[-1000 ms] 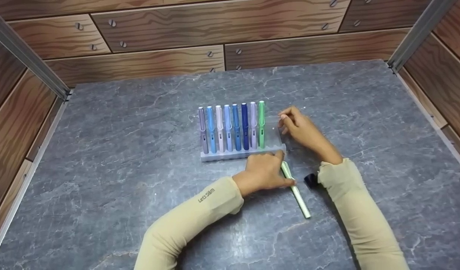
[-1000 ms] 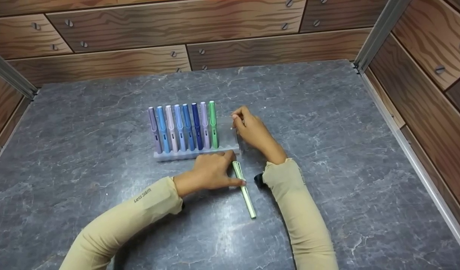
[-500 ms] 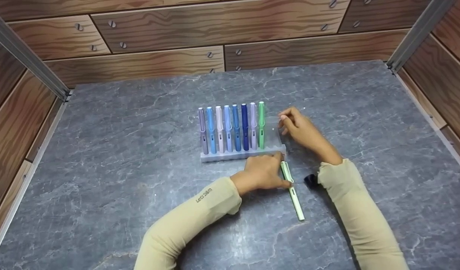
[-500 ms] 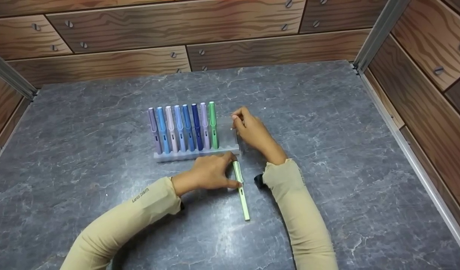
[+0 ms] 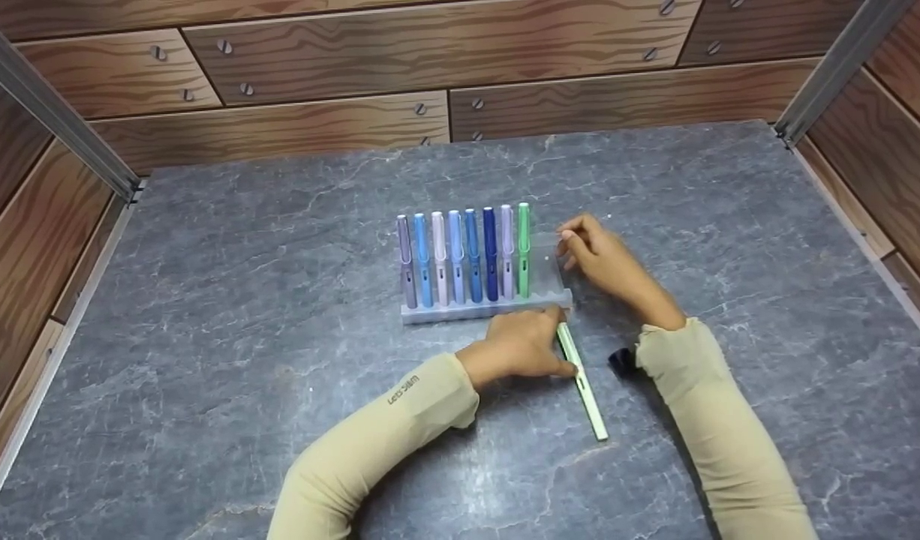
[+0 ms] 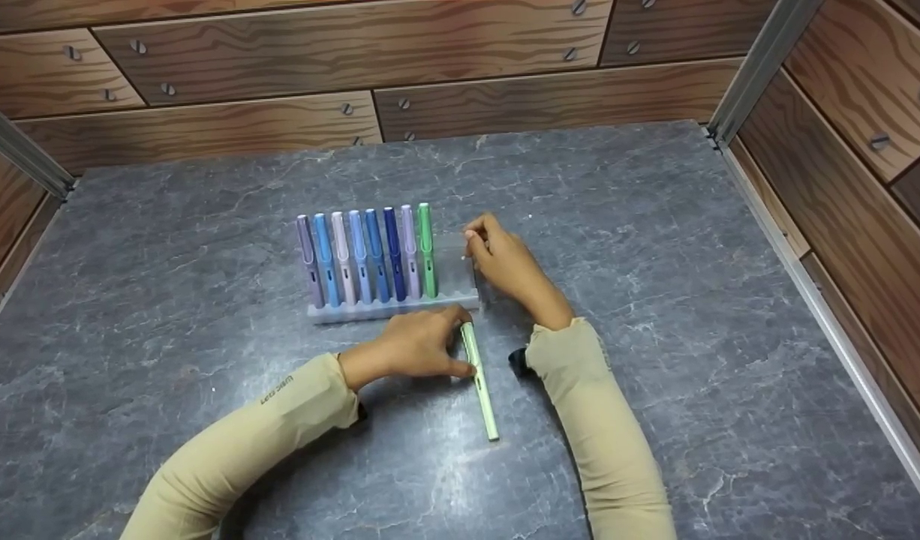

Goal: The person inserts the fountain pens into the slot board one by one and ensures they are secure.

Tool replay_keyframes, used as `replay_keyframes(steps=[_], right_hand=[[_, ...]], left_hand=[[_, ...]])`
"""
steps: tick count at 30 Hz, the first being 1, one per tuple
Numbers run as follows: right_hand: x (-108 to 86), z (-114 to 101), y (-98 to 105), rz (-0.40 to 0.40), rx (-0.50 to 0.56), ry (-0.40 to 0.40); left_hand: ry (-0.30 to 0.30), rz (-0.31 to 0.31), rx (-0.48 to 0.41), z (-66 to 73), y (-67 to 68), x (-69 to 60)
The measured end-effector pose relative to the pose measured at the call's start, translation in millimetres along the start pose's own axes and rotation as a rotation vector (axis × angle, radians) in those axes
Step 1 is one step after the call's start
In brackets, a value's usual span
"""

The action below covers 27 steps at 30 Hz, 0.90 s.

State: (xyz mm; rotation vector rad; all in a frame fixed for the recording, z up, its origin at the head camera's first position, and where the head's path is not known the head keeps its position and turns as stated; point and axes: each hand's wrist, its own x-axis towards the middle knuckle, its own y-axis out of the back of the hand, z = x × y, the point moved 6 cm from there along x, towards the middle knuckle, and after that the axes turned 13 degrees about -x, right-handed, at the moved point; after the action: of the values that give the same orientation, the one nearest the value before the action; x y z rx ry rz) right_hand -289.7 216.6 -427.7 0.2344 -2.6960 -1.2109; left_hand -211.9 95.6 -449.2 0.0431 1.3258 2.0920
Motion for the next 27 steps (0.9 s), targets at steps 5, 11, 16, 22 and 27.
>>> replay_keyframes(steps=[5, 11, 16, 22, 27], right_hand=[[0.4, 0.3, -0.8, 0.001, -0.014, 0.001], [0.1, -0.8, 0.0, 0.004, -0.002, 0.013], [-0.1, -0.2, 0.0, 0.005, 0.006, 0.006], [-0.1, 0.4, -0.8, 0.001, 0.009, 0.004], [-0.6, -0.5, 0.5, 0.0, -0.002, -0.004]], left_hand=[[-0.001, 0.008, -0.014, -0.2, 0.5, -1.5], [-0.01, 0.013, -0.027, -0.5, 1.4, -1.6], [-0.02, 0.019, -0.031, -0.6, 2.6, -2.0], [-0.036, 0.038, 0.011, 1.8, 3.0, -2.9], [-0.073, 0.069, 0.046, 4.7, 4.3, -3.2]])
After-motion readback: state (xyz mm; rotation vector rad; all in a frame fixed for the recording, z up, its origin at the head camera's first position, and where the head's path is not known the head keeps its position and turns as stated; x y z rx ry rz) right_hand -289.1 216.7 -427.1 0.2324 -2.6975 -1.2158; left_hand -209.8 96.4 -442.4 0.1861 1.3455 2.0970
